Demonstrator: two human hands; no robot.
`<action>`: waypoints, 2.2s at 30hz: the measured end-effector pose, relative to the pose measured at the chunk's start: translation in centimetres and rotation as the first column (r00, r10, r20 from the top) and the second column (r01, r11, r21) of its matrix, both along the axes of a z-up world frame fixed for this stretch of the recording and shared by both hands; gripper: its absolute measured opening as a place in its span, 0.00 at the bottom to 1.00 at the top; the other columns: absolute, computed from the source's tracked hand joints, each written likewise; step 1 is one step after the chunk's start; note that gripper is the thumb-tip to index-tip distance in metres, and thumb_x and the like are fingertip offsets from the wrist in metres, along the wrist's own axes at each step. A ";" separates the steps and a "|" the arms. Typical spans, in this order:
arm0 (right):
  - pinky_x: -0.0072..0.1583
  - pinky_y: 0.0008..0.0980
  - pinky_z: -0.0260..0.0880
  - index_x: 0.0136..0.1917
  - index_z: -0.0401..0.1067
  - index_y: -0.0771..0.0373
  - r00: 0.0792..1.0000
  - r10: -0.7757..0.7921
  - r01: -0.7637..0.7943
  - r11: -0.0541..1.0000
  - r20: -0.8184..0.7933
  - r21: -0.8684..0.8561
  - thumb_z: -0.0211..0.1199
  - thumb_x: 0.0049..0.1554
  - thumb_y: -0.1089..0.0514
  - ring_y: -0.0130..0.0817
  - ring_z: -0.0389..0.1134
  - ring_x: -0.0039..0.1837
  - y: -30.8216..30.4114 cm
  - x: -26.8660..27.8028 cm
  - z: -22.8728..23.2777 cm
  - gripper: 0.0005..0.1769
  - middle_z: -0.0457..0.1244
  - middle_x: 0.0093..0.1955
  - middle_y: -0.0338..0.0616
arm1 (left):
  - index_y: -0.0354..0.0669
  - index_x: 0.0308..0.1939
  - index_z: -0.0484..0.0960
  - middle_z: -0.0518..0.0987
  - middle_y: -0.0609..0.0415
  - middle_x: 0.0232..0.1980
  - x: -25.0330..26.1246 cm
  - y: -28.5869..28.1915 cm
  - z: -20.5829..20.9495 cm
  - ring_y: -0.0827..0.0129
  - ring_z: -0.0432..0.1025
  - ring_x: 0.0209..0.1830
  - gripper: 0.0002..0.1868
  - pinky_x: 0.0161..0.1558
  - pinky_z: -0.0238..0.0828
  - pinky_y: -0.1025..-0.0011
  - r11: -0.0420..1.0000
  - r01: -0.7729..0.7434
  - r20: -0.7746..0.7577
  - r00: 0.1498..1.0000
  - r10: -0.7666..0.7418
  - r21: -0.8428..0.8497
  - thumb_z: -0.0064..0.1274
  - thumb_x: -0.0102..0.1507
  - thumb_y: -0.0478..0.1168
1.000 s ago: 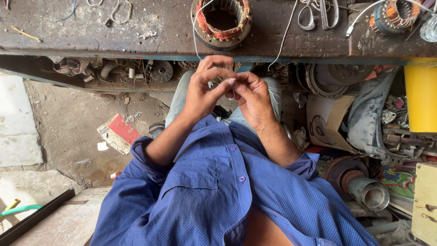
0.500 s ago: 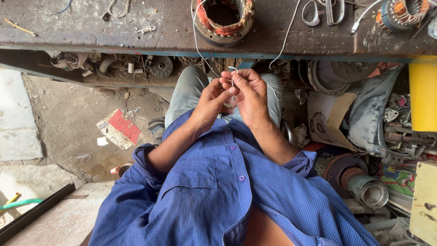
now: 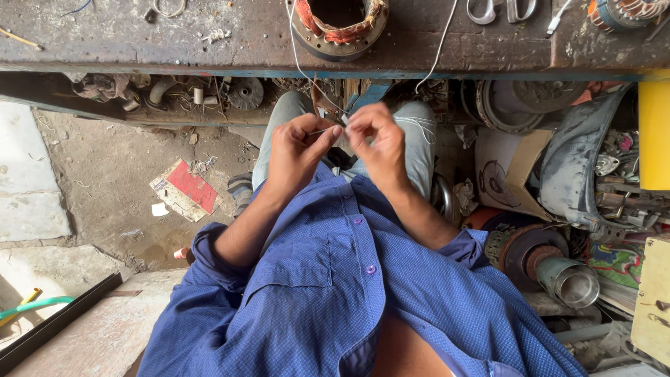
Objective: The person sits at a cluttered workbench and manipulates a white wire, threading it through a cylindrical copper-wound component. They use pliers to cut the wire and continue adjusting the wire ends by hand.
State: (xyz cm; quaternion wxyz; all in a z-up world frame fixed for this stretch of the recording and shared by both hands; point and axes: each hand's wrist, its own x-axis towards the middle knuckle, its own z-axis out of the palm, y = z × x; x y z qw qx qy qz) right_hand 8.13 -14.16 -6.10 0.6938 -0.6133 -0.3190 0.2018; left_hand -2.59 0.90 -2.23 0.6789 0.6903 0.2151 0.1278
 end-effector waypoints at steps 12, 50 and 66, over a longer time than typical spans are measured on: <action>0.43 0.28 0.73 0.49 0.70 0.66 0.869 0.273 -0.228 0.961 -0.413 0.157 0.66 0.64 0.63 0.31 0.71 0.44 -1.7 -1.6 2.2 0.06 0.68 0.46 0.47 | 0.33 0.41 0.77 0.76 0.53 0.46 -2.6 -0.3 4.1 0.74 0.74 0.45 0.08 0.47 0.74 0.75 0.974 0.166 0.318 0.942 -0.109 -0.157 0.51 0.74 0.34; 0.43 0.27 0.71 0.44 0.64 0.62 0.892 0.219 -0.077 0.936 -0.397 0.343 0.62 0.61 0.66 0.28 0.68 0.46 -1.1 -0.2 1.3 0.07 0.66 0.57 0.52 | 0.34 0.43 0.84 0.82 0.56 0.34 -0.9 -0.7 2.8 0.85 0.71 0.34 0.08 0.34 0.66 0.81 0.982 0.154 0.085 0.986 -0.145 -0.112 0.57 0.69 0.37; 0.38 0.21 0.59 0.46 0.64 0.60 0.919 0.195 -0.086 0.947 -0.342 0.309 0.63 0.60 0.68 0.22 0.58 0.37 -1.3 -0.3 2.9 0.09 0.64 0.48 0.48 | 0.35 0.41 0.85 0.80 0.60 0.33 -1.2 -0.5 0.6 0.83 0.71 0.34 0.06 0.35 0.69 0.79 0.980 0.128 0.129 0.986 -0.108 -0.156 0.56 0.65 0.35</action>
